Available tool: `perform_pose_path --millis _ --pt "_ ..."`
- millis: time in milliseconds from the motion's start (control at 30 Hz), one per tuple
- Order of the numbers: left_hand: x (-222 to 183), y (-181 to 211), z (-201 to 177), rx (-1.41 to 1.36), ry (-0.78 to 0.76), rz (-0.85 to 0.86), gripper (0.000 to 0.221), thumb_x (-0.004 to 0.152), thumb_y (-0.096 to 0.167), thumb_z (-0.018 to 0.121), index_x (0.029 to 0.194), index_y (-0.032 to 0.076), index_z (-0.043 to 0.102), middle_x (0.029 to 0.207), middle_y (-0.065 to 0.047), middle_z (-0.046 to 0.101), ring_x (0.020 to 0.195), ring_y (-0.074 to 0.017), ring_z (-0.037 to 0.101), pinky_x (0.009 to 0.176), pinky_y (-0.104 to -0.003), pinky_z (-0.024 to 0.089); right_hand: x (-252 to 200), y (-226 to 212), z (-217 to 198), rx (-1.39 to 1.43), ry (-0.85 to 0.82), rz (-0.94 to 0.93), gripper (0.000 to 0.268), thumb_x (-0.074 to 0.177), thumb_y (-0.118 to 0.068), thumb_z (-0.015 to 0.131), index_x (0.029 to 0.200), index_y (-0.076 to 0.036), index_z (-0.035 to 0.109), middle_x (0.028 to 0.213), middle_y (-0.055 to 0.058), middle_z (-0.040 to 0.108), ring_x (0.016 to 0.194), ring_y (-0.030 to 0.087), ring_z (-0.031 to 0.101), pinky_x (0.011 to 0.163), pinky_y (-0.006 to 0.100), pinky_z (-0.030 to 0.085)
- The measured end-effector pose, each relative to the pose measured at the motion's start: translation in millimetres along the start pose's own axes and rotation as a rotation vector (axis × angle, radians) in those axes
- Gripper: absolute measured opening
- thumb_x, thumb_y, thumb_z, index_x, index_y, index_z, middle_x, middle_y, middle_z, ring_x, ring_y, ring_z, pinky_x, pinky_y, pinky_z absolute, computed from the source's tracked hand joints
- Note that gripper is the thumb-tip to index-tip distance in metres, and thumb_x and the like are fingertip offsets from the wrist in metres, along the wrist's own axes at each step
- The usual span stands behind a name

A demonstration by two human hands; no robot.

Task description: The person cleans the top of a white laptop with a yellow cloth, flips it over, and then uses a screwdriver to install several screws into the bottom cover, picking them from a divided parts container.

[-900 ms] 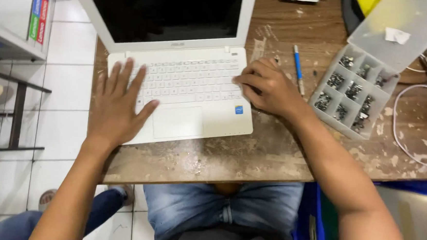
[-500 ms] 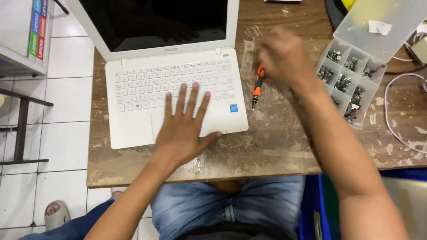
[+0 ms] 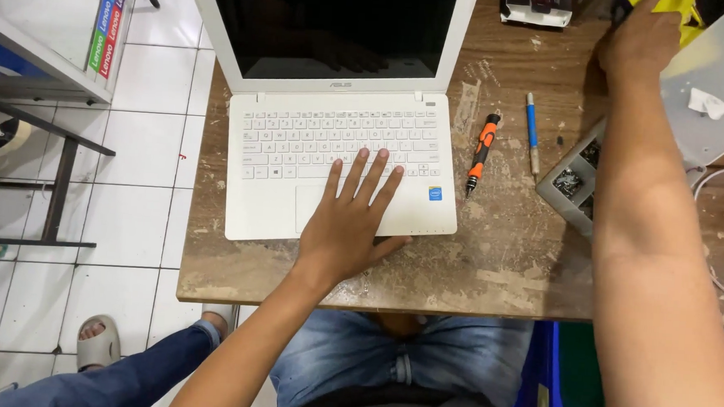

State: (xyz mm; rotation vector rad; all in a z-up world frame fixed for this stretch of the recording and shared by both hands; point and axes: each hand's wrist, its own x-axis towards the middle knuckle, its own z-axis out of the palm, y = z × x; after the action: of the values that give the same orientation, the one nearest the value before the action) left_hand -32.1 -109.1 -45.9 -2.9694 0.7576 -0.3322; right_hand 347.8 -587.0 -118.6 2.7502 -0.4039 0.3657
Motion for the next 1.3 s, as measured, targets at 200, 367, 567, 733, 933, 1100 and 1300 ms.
perform_pose_path --millis 200,367,567,733,933,1100,1300 --pt "-1 -3 -1 -0.019 0.005 0.010 0.098 0.091 0.081 0.041 0.162 0.014 0.029 0.169 -0.015 0.024 0.155 -0.0353 0.022 0.124 -0.055 0.020 -18 26 -46 0.563 0.257 -0.064 0.043 0.087 -0.005 0.082 0.117 0.007 0.053 0.111 0.029 0.051 0.097 0.047 0.058 0.081 0.051 0.052" --pt "-4 -10 0 -0.115 0.021 0.015 0.094 0.092 0.078 0.046 0.161 0.015 0.031 0.169 -0.013 0.024 0.156 -0.0337 0.021 0.125 -0.055 0.018 -64 58 -93 1.113 0.543 -0.113 0.030 0.108 -0.001 0.067 0.098 -0.006 0.040 0.097 0.009 0.042 0.092 0.024 0.041 0.078 0.043 0.041" --pt "-19 -27 -12 -0.250 -0.044 -0.091 0.090 0.094 0.077 0.040 0.162 0.020 0.026 0.170 -0.012 0.018 0.156 -0.0339 0.013 0.124 -0.057 0.007 -212 -12 -274 1.032 0.585 -0.676 0.018 0.100 0.020 0.055 0.117 0.013 0.056 0.110 0.028 0.054 0.101 0.038 0.051 0.087 0.049 0.042" --pt "-50 -53 -23 -0.331 0.061 -0.208 0.087 0.093 0.069 0.054 0.160 0.017 0.036 0.169 -0.014 0.025 0.156 -0.0371 0.018 0.124 -0.061 0.012 -283 -102 -305 0.852 0.007 -0.945 0.049 0.093 -0.004 0.069 0.141 -0.004 0.058 0.120 0.024 0.052 0.100 0.041 0.063 0.087 0.053 0.060" --pt "-79 -75 -33 -0.257 0.019 -0.444 0.086 0.098 0.069 0.042 0.162 0.012 0.031 0.169 -0.018 0.021 0.156 -0.0374 0.016 0.122 -0.062 0.013 -292 -154 -266 0.442 -0.008 -1.113 0.057 0.099 -0.029 0.049 0.155 -0.026 0.048 0.161 0.023 0.039 0.140 0.045 0.040 0.113 0.063 0.030" --pt "-81 -78 -50 -0.649 0.038 -0.592 0.090 0.094 0.040 0.071 0.159 -0.005 0.028 0.163 -0.038 0.016 0.151 -0.0529 0.020 0.122 -0.058 0.015 -297 -179 -273 0.660 -0.126 -0.954 0.054 0.099 -0.019 0.049 0.153 -0.017 0.050 0.156 0.020 0.044 0.144 0.050 0.039 0.115 0.059 0.031" --pt "-89 -90 -37 -0.740 -0.026 -0.598 0.117 0.091 0.056 0.071 0.162 0.004 -0.005 0.172 -0.019 -0.004 0.160 -0.0379 0.005 0.126 -0.053 0.012 -311 -252 -305 0.671 -0.108 -1.038 0.064 0.107 -0.055 0.038 0.153 -0.012 0.049 0.158 0.024 0.042 0.143 0.048 0.035 0.109 0.064 0.032"
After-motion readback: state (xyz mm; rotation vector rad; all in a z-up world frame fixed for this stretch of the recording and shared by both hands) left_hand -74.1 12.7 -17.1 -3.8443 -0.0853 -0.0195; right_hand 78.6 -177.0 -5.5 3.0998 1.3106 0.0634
